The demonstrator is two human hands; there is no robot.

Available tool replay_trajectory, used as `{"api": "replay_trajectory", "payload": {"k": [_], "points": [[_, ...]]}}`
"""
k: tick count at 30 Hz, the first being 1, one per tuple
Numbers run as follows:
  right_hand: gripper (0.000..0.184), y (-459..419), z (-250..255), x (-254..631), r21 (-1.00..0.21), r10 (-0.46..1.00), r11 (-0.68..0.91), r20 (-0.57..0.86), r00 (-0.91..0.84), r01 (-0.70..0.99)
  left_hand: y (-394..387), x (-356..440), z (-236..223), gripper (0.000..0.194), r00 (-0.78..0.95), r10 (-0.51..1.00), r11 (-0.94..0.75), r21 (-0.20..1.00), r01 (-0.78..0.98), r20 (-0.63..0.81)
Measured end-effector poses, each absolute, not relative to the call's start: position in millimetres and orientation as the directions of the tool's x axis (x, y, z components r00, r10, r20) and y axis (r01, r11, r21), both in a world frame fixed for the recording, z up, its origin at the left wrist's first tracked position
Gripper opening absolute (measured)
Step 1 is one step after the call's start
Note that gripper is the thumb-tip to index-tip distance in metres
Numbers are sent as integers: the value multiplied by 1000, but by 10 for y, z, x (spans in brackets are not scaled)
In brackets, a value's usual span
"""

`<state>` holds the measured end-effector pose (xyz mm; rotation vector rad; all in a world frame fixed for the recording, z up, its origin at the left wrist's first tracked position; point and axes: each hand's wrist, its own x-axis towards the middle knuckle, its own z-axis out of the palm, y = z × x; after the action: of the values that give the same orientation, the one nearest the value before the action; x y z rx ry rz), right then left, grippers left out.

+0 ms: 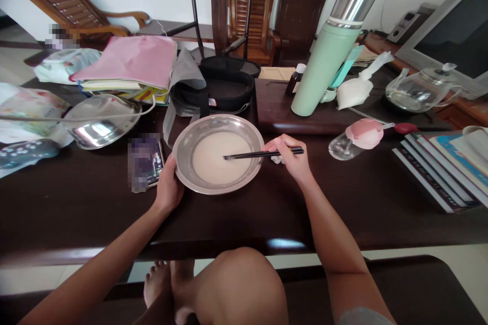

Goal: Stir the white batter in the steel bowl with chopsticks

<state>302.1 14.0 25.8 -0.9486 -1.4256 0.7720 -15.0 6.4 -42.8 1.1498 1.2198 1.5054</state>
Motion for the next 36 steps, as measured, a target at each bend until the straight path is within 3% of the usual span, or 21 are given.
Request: {"api": "replay_trajectory", "payload": {"k": [4, 8, 11, 15, 21, 28, 36], "points": [[39, 142, 213, 3028, -899, 899, 437, 436, -36, 36, 58, -148, -417, 48, -221, 967, -145, 988, -55, 129], [32, 123, 226, 2928, -886, 898, 438, 423, -125, 153, 59, -162, -426, 49, -208, 966, -159, 987, -11, 154], [32, 118, 260, 2930, -875, 896, 444, 440, -67, 192, 66, -173, -458, 52, -194, 971, -146, 989, -17, 140], [41, 128, 256, 3013, -901, 904, 420, 427, 40, 111, 74, -187, -497, 54, -190, 973, -141, 990, -22, 135], [37, 119, 239, 2938, -906, 916, 398, 384, -119, 141, 68, -192, -484, 51, -198, 968, -156, 988, 2, 154], [43, 136, 264, 3013, -904, 907, 410, 418, 50, 118, 39, -158, -395, 46, -216, 965, -153, 988, -7, 148], [35, 124, 245, 2919, -896, 915, 404, 396, -78, 183, 37, -153, -383, 46, -215, 967, -144, 989, -24, 136]]}}
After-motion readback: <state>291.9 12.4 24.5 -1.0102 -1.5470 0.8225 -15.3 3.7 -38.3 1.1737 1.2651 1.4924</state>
